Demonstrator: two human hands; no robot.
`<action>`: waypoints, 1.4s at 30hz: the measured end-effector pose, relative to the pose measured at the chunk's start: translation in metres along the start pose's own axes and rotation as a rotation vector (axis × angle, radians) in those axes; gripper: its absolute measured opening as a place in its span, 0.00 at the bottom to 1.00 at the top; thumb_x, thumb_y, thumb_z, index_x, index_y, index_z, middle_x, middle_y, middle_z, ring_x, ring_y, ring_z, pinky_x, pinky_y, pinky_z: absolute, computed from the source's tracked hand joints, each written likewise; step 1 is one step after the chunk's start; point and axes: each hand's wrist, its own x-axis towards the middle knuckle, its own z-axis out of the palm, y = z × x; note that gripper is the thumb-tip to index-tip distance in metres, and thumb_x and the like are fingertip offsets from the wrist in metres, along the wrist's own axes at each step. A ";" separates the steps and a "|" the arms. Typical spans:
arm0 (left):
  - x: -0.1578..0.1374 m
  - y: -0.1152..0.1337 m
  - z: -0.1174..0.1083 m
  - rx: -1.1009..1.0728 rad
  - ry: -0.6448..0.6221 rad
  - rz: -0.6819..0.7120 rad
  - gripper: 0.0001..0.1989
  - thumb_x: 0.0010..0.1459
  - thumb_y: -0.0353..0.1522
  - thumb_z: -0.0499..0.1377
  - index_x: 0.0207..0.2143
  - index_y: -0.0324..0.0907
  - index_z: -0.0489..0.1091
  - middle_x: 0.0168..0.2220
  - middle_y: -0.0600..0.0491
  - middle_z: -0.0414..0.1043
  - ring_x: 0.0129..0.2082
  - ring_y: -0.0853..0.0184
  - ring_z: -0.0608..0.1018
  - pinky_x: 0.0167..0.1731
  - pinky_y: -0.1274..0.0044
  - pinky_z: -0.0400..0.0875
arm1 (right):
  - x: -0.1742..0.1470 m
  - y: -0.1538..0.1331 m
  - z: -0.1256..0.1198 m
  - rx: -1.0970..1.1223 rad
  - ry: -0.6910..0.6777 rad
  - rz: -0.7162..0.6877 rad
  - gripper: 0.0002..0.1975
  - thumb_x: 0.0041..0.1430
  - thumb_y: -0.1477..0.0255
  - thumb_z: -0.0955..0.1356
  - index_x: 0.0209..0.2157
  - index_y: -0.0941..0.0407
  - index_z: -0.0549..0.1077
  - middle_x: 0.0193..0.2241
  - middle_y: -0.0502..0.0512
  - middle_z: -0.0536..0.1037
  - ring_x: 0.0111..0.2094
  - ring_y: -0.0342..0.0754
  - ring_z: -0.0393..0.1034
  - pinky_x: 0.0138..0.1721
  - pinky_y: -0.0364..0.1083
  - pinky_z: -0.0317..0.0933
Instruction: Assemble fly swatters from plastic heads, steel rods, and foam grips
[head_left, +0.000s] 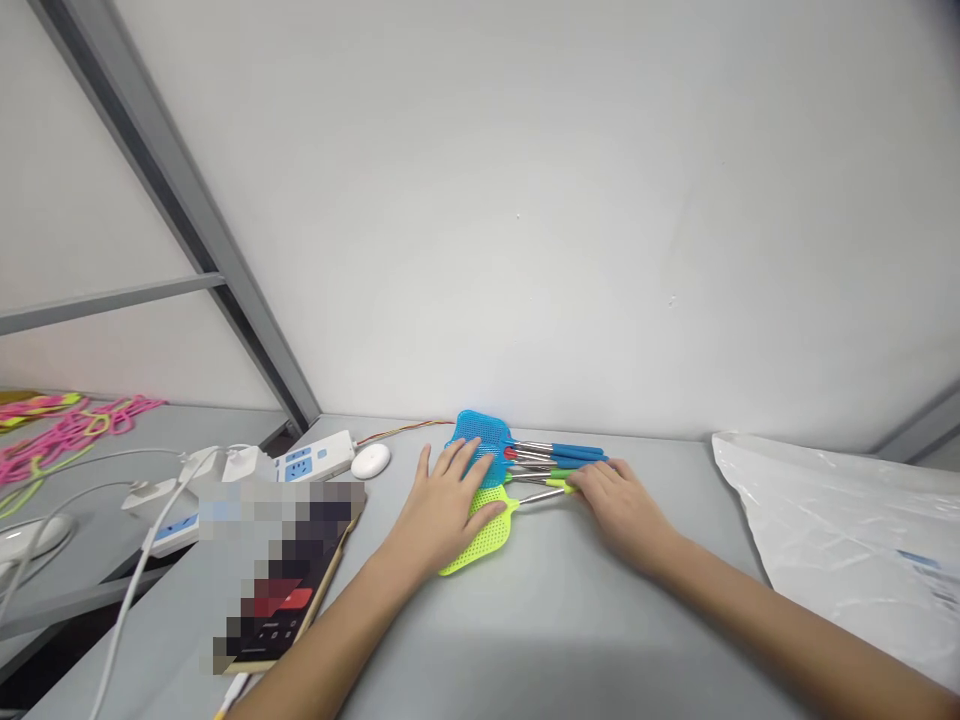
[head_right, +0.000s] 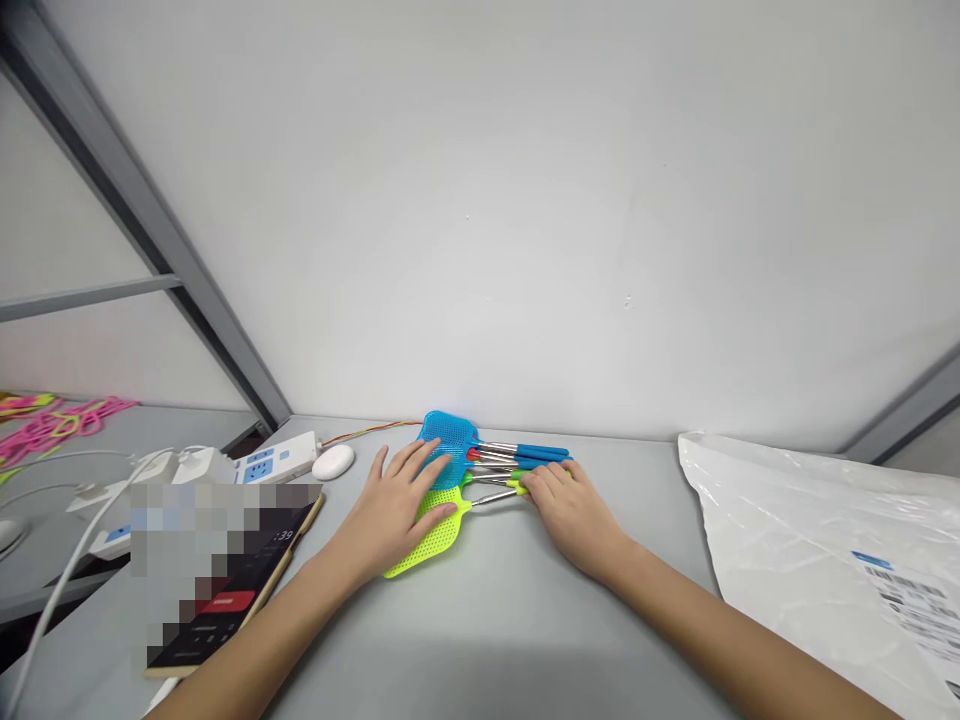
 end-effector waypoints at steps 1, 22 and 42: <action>-0.002 -0.003 0.001 -0.004 -0.016 -0.014 0.27 0.63 0.49 0.42 0.59 0.48 0.58 0.63 0.46 0.56 0.63 0.54 0.55 0.59 0.51 0.45 | -0.005 -0.001 -0.003 0.009 -0.008 0.003 0.09 0.68 0.75 0.56 0.41 0.56 0.66 0.32 0.54 0.74 0.34 0.47 0.66 0.42 0.50 0.54; -0.006 0.040 -0.007 -0.181 -0.007 0.148 0.17 0.62 0.43 0.51 0.49 0.47 0.68 0.56 0.49 0.65 0.58 0.55 0.61 0.58 0.56 0.52 | -0.040 -0.008 -0.007 0.283 -0.150 -0.039 0.09 0.65 0.73 0.61 0.45 0.54 0.68 0.33 0.54 0.73 0.32 0.46 0.67 0.32 0.45 0.57; -0.014 0.053 -0.028 -0.241 -0.292 0.218 0.11 0.63 0.35 0.49 0.29 0.43 0.65 0.29 0.53 0.71 0.34 0.64 0.70 0.38 0.72 0.61 | -0.042 -0.014 -0.008 0.231 -0.138 -0.024 0.09 0.66 0.67 0.61 0.36 0.55 0.70 0.26 0.51 0.70 0.26 0.45 0.63 0.27 0.44 0.52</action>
